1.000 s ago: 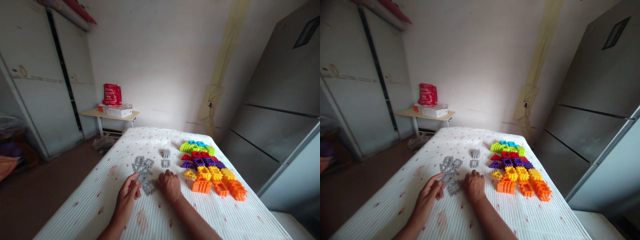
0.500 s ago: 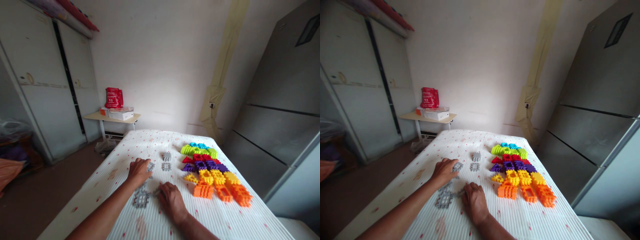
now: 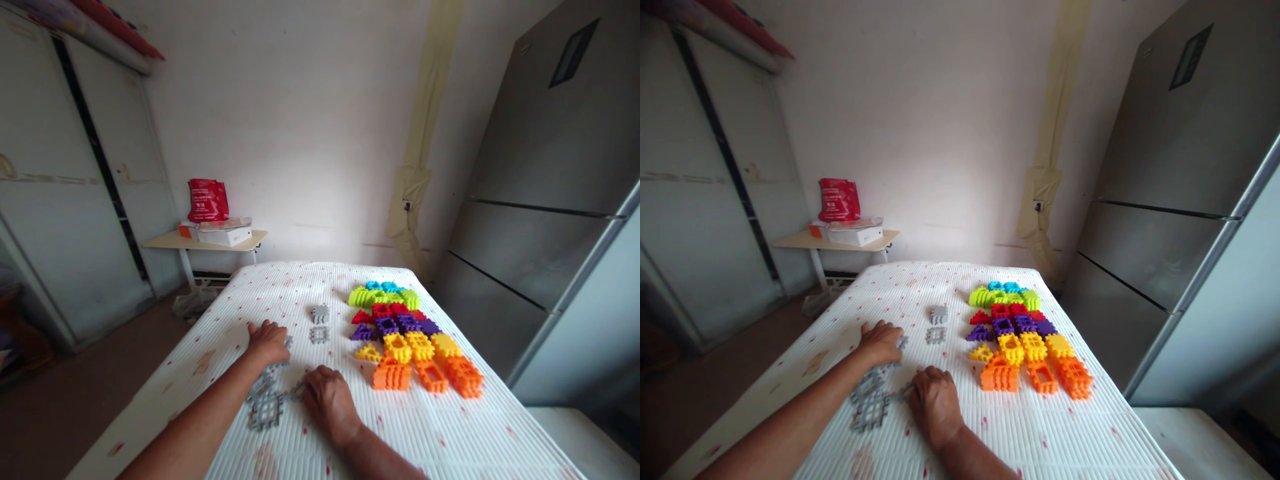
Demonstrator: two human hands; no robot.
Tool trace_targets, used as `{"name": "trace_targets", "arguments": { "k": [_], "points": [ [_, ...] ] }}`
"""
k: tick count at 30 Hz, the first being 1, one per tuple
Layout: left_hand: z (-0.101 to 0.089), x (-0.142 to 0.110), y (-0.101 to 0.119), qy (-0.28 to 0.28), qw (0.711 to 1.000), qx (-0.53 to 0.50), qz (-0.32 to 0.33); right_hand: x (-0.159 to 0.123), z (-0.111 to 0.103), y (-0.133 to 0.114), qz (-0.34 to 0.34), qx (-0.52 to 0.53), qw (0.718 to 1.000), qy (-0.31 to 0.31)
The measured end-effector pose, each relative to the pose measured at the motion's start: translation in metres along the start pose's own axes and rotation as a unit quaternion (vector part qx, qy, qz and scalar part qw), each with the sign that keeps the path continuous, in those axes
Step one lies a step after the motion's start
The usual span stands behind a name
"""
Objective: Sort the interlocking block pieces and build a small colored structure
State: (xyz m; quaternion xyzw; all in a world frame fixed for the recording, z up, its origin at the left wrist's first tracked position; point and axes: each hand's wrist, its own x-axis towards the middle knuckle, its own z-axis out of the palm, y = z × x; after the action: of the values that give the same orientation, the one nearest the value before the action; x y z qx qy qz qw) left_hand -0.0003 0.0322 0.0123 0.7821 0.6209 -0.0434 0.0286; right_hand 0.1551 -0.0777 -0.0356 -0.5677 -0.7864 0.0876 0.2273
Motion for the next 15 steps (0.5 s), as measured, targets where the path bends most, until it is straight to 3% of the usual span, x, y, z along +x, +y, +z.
{"name": "trace_targets", "arguments": {
  "k": [5, 10, 15],
  "points": [
    [-0.001, 0.0, 0.001, -0.004, 1.0, 0.0, -0.006, 0.0, -0.002, -0.001, 0.0, -0.005, 1.0, 0.006],
    [0.001, -0.001, 0.001, 0.049, 0.998, -0.033, -0.008, -0.001, -0.001, 0.0, -0.002, 0.0, 1.0, 0.008],
    [-0.005, 0.003, 0.018, 0.095, 0.992, -0.07, 0.043, 0.0, 0.0, 0.0, 0.0, 0.0, 1.0, 0.009]
  ]
}}
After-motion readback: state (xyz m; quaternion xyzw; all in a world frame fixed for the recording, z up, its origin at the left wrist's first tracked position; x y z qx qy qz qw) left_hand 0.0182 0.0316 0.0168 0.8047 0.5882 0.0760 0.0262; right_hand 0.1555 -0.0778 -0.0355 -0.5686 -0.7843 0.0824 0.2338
